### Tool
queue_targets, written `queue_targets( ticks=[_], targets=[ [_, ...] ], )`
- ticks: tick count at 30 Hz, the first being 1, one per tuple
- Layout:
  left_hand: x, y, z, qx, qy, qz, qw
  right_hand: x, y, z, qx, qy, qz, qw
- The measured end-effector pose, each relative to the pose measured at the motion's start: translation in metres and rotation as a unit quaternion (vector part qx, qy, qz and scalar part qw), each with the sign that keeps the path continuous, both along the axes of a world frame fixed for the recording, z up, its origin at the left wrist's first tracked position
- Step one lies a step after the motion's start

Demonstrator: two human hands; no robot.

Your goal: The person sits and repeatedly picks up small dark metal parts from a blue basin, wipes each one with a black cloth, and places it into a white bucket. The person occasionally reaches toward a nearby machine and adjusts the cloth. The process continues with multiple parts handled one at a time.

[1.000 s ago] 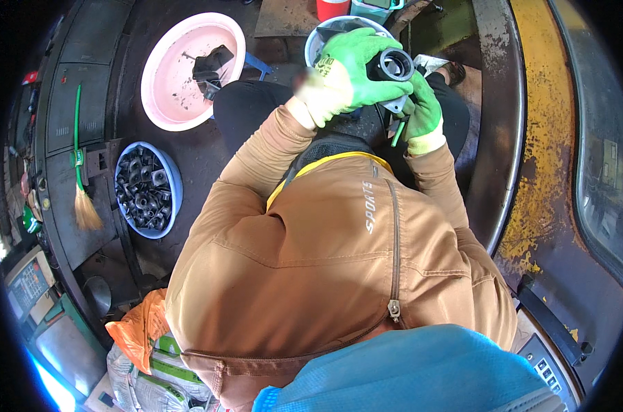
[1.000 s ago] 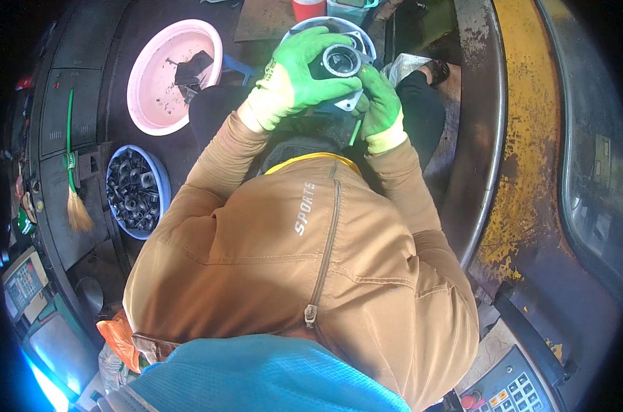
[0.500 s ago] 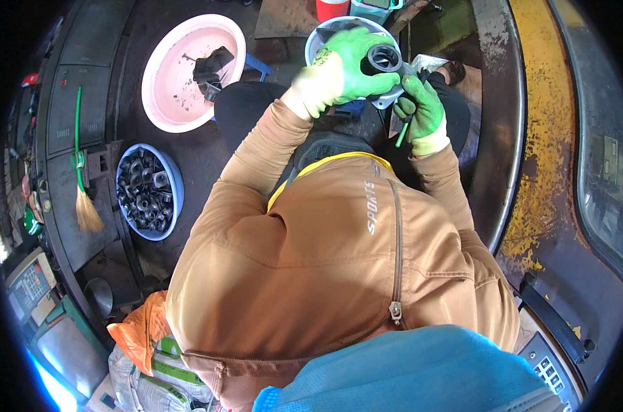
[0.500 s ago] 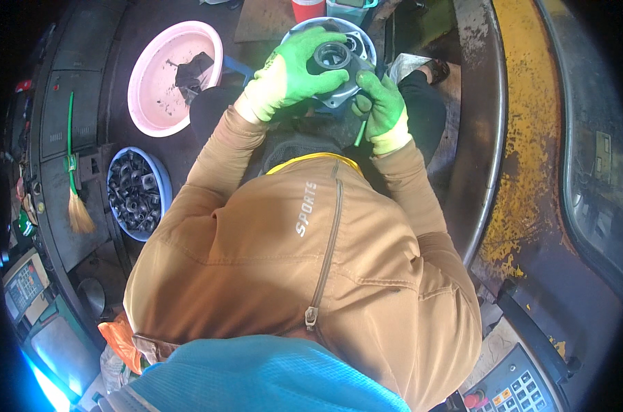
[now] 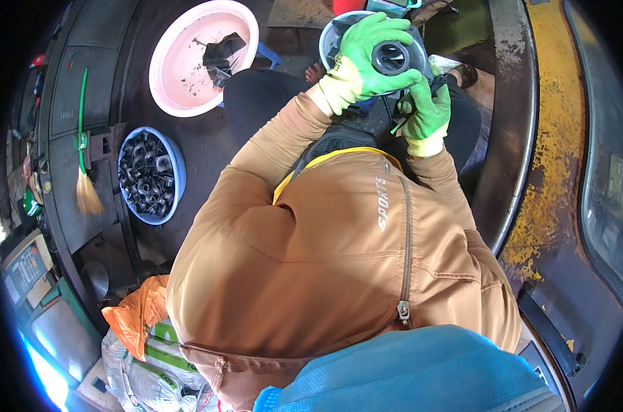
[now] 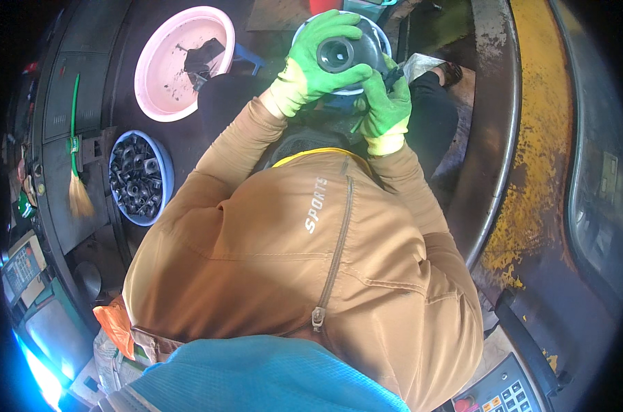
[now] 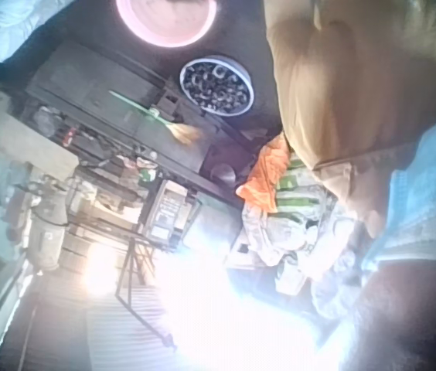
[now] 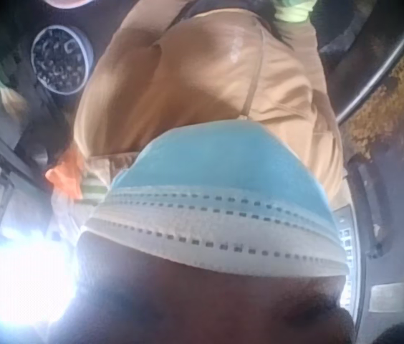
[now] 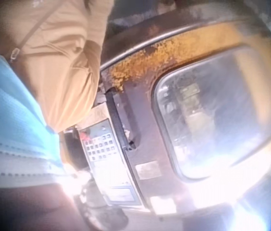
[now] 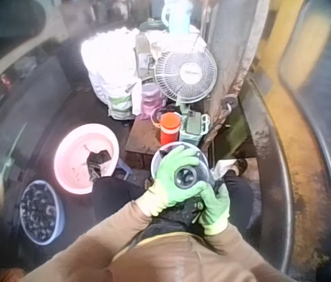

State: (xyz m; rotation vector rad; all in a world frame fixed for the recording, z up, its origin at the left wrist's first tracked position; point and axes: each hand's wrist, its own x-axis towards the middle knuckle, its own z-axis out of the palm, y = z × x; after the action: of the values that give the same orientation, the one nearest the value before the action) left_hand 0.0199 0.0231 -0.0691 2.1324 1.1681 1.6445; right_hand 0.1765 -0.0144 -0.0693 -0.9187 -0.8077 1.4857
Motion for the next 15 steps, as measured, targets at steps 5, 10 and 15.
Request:
queue_targets(
  ticks=[5,10,15],
  targets=[
    [-0.005,0.002,0.005,0.007,-0.011,-0.015,1.000,-0.003,0.002,-0.006,-0.011,-0.009,-0.001,1.000],
    [-0.018,-0.004,0.017,-0.140,0.010,0.009,0.990,0.013,0.021,-0.003,-0.020,-0.139,0.045,0.989],
    [-0.032,-0.009,0.026,-0.192,0.162,0.086,0.964,0.033,0.035,0.005,0.044,-0.199,0.126,0.971]
  ],
)
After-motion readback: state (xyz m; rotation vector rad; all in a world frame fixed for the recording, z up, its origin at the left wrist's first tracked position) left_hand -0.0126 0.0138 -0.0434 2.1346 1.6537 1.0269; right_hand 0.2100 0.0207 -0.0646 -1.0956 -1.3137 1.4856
